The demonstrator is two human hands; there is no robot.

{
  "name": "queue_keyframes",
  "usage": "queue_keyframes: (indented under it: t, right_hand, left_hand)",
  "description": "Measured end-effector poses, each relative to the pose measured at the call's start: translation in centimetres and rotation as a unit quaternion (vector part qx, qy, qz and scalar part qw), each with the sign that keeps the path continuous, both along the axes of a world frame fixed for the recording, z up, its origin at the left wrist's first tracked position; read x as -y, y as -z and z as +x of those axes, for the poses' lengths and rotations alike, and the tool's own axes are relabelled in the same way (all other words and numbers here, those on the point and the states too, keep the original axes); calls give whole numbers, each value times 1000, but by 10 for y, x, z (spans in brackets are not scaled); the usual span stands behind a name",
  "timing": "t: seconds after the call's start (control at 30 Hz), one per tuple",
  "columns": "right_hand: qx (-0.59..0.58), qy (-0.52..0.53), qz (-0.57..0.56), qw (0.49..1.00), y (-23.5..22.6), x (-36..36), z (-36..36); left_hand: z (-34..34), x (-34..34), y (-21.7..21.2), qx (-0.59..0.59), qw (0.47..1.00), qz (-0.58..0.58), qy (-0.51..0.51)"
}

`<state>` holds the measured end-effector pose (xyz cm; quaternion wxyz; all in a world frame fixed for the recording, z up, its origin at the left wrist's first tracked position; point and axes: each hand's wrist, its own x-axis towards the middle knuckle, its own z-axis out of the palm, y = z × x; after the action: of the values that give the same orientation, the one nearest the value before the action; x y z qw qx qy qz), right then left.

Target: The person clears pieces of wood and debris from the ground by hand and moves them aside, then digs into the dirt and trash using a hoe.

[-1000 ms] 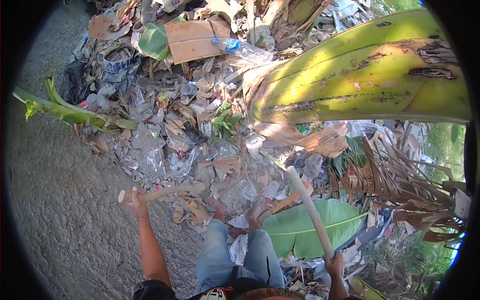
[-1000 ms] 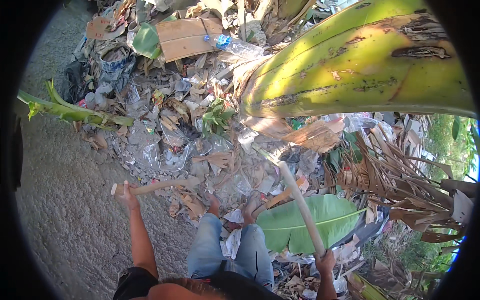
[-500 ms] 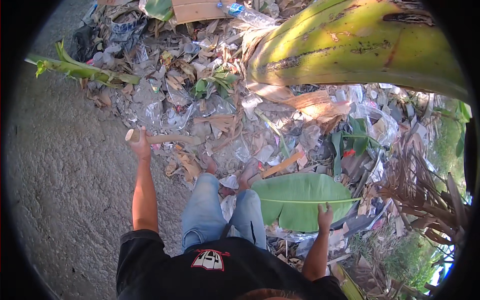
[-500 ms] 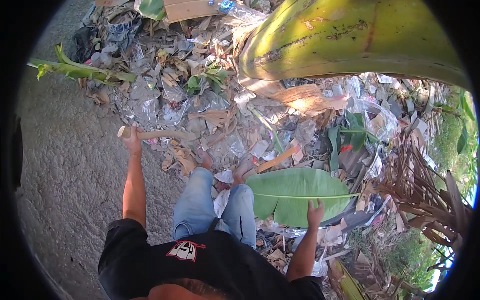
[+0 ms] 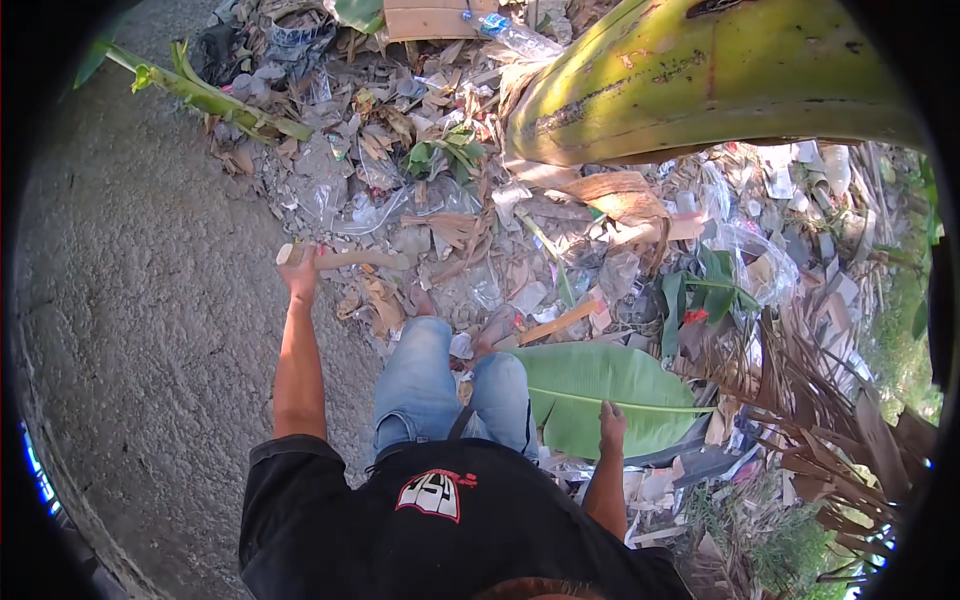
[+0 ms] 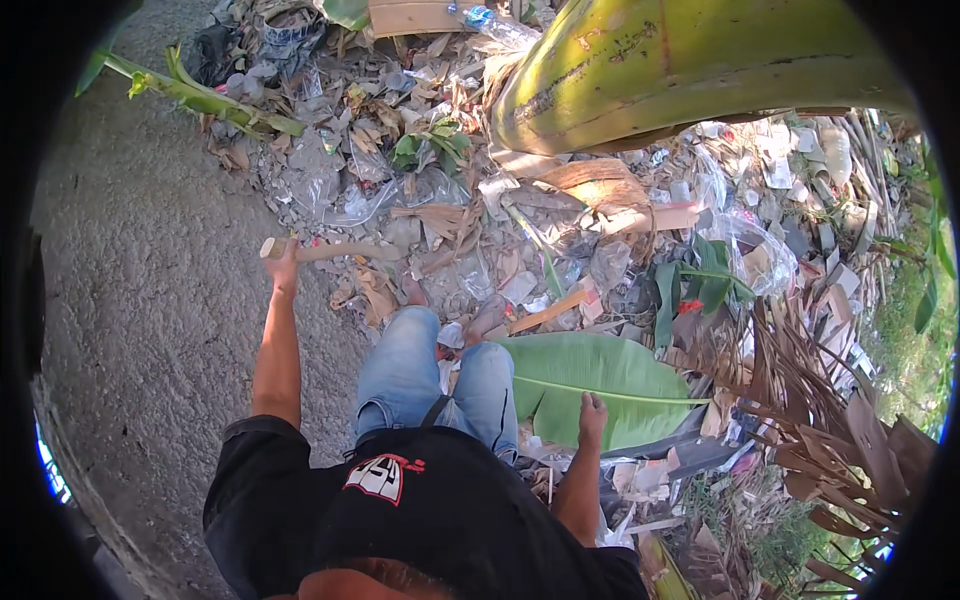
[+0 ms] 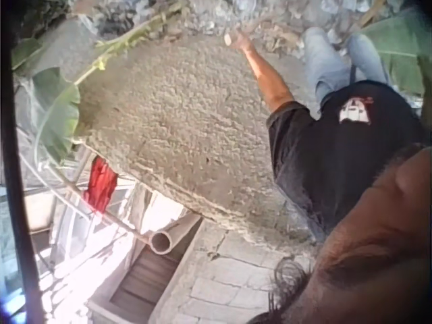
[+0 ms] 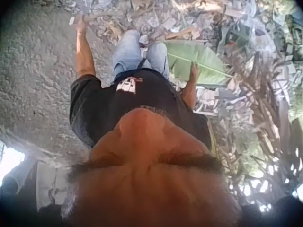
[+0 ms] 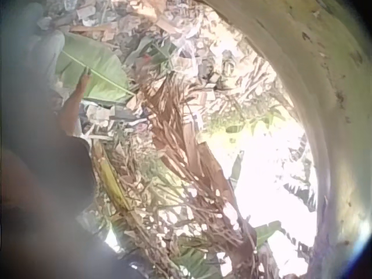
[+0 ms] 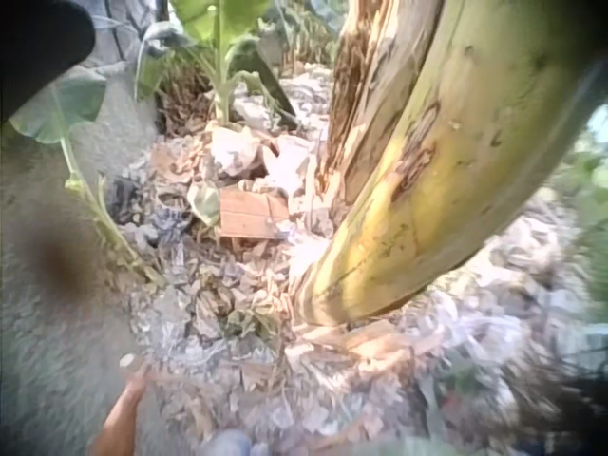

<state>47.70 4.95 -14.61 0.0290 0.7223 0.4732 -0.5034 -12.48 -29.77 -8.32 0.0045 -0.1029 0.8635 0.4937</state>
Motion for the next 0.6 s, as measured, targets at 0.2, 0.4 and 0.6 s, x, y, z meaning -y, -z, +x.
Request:
queue_keyframes:
  t: [0.2,0.4,0.6]
  right_hand:
    - [6,32,-48,998,1,-37,25]
    - [-76,10,-68,995,18,-20,-18]
    - [-93,-73,-89,989,20,-2,-64]
  left_hand:
    - [8,34,-66,-104,994,-17,20]
    - [6,71,-69,-131,987,-2,-93]
    - [-1,73,-23,-105,973,-75,-189]
